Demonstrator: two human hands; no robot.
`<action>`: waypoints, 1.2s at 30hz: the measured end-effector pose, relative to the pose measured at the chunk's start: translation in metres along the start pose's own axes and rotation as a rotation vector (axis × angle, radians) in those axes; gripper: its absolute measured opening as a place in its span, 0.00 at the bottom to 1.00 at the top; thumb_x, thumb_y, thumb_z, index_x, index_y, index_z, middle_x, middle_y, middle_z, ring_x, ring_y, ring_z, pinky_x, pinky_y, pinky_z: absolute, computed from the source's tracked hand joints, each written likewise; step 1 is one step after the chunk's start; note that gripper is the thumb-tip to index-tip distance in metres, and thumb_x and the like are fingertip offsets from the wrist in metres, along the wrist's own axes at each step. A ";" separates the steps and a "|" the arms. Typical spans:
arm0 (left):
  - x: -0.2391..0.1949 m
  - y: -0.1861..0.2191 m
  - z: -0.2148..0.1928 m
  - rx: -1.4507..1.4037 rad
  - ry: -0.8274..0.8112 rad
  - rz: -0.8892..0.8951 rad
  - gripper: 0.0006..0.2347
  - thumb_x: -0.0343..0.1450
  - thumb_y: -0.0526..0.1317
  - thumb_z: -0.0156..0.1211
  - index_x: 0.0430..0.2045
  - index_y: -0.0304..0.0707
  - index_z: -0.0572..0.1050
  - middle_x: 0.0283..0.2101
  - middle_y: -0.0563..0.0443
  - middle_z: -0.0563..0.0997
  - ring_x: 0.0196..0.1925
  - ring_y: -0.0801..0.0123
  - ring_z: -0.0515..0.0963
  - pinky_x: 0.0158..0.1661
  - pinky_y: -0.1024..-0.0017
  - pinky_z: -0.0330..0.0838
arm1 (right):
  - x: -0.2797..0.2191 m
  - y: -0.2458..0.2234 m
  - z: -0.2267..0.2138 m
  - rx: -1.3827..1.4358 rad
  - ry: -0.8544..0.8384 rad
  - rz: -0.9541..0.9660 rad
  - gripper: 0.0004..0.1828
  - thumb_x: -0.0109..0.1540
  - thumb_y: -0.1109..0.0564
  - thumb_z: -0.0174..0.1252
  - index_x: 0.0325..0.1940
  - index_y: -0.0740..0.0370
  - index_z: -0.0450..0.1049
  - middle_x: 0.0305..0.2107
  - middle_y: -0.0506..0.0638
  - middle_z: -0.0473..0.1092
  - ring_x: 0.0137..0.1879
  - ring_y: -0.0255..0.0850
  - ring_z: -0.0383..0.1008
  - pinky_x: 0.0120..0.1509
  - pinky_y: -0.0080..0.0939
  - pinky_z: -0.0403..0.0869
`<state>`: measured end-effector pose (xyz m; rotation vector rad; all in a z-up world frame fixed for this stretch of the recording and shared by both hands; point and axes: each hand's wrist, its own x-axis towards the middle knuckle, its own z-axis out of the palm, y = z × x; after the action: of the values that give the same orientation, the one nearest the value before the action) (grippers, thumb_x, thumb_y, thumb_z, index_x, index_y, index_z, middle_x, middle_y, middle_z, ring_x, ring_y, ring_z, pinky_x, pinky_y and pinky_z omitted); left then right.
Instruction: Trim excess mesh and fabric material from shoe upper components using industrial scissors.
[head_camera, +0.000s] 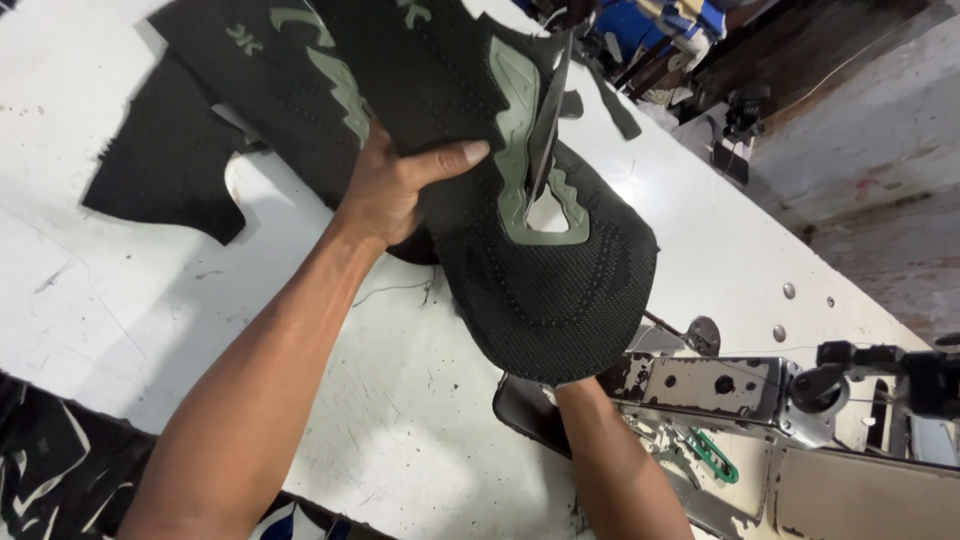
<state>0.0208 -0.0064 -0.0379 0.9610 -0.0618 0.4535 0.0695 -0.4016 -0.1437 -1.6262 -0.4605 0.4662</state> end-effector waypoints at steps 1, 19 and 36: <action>0.001 0.002 0.001 -0.009 0.004 -0.006 0.16 0.63 0.33 0.72 0.44 0.40 0.76 0.42 0.53 0.81 0.48 0.66 0.82 0.51 0.67 0.81 | 0.002 -0.002 0.000 -0.005 -0.001 -0.013 0.26 0.63 0.57 0.61 0.65 0.67 0.67 0.49 0.56 0.75 0.48 0.40 0.76 0.52 0.39 0.76; -0.008 0.020 0.018 -0.082 -0.020 -0.100 0.29 0.59 0.37 0.72 0.55 0.35 0.68 0.46 0.45 0.78 0.51 0.58 0.82 0.51 0.60 0.82 | -0.028 -0.047 -0.003 -0.122 -0.002 -0.138 0.29 0.63 0.56 0.62 0.67 0.66 0.66 0.50 0.55 0.75 0.50 0.40 0.76 0.55 0.39 0.77; -0.009 0.026 0.012 -0.078 -0.077 -0.050 0.22 0.61 0.38 0.71 0.48 0.32 0.74 0.44 0.46 0.81 0.45 0.60 0.84 0.46 0.65 0.83 | 0.048 -0.166 0.171 -0.220 -0.030 -0.218 0.32 0.63 0.55 0.62 0.69 0.66 0.64 0.51 0.55 0.75 0.51 0.40 0.77 0.57 0.39 0.78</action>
<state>0.0038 -0.0066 -0.0133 0.9007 -0.1240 0.3658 0.0113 -0.2172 0.0029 -1.7569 -0.7241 0.2836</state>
